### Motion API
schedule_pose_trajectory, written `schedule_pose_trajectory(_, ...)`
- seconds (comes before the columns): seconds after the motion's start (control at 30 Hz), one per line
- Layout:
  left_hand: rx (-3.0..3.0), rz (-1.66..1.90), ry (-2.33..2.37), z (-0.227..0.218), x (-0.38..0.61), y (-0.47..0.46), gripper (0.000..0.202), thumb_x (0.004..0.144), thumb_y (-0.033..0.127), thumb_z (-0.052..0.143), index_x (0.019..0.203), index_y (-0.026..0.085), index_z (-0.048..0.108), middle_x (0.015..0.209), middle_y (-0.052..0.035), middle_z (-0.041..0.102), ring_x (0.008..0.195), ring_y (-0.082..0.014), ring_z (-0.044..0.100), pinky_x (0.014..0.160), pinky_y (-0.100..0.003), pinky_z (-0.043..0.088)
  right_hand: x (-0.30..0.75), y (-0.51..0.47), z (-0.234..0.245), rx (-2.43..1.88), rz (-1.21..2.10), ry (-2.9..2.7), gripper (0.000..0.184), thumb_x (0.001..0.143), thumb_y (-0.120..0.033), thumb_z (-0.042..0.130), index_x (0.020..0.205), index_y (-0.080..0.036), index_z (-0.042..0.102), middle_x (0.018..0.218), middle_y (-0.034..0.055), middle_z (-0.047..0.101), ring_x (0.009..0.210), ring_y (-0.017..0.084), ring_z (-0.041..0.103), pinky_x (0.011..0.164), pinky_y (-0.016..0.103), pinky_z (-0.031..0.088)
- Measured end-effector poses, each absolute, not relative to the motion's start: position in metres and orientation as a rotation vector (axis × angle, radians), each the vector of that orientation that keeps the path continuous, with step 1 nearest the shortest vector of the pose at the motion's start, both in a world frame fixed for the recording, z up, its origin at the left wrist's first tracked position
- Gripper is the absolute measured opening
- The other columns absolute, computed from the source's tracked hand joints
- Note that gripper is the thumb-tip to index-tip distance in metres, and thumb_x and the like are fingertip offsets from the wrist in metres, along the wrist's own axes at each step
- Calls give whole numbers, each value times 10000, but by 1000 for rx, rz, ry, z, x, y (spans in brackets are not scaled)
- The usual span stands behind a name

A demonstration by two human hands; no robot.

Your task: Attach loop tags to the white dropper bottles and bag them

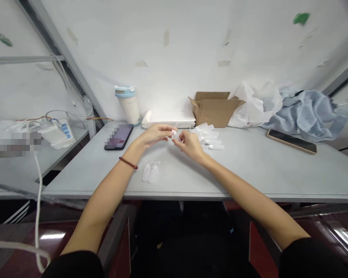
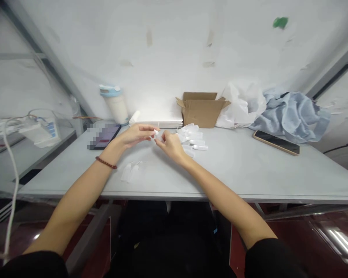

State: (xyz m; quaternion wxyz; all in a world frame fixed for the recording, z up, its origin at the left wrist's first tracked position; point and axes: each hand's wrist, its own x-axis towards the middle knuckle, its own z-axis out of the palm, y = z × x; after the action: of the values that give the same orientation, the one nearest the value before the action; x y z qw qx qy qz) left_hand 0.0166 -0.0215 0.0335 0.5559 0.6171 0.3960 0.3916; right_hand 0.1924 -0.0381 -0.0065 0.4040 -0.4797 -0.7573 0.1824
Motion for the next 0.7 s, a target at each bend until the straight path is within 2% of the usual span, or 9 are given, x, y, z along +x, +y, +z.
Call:
schedule_pose_trajectory(0.1, 1475, 994, 940, 28, 20, -19, 257, 640, 335, 834, 786, 138, 758, 793, -41, 676, 713, -125, 560, 743, -315, 439, 194, -35, -7, -1245, 350, -1939, 273, 795, -296, 653, 682, -218, 417, 634, 2, 568, 578, 138, 526, 560, 254, 350)
schedule_pose_trajectory(0.3, 1391, 1006, 969, 24, 16, -15, 334, 539, 213, 881, 846, 148, 765, 797, -33, 700, 780, -149, 606, 866, -361, 455, 194, -33, -6, -1267, 286, -1997, 223, 816, -300, 638, 718, -211, 459, 670, 28, 613, 607, 162, 548, 571, 259, 361)
schedule_pose_trajectory(0.4, 1389, 972, 969, 24, 16, -15, 310, 556, 269, 887, 809, 137, 767, 805, -53, 717, 795, -162, 629, 903, -379, 462, 191, -34, -9, -1262, 270, -2028, 201, 819, -286, 646, 738, -203, 481, 683, 32, 627, 616, 162, 556, 570, 252, 352)
schedule_pose_trajectory(0.6, 1405, 943, 1014, 17, 22, -16, 317, 549, 322, 900, 761, 131, 763, 735, -64, 722, 743, -185, 654, 884, -412, 502, 193, -30, -7, -1330, 358, -2054, 185, 900, -325, 605, 822, -169, 545, 763, 69, 659, 674, 185, 598, 607, 269, 390)
schedule_pose_trajectory(0.7, 1362, 1065, 1019, 15, 20, -12, 295, 542, 309, 906, 719, 130, 753, 722, -57, 712, 740, -184, 654, 868, -397, 524, 183, -59, 14, -1387, 273, -2102, 219, 875, -328, 657, 947, -133, 590, 899, 142, 668, 810, 254, 629, 695, 337, 454)
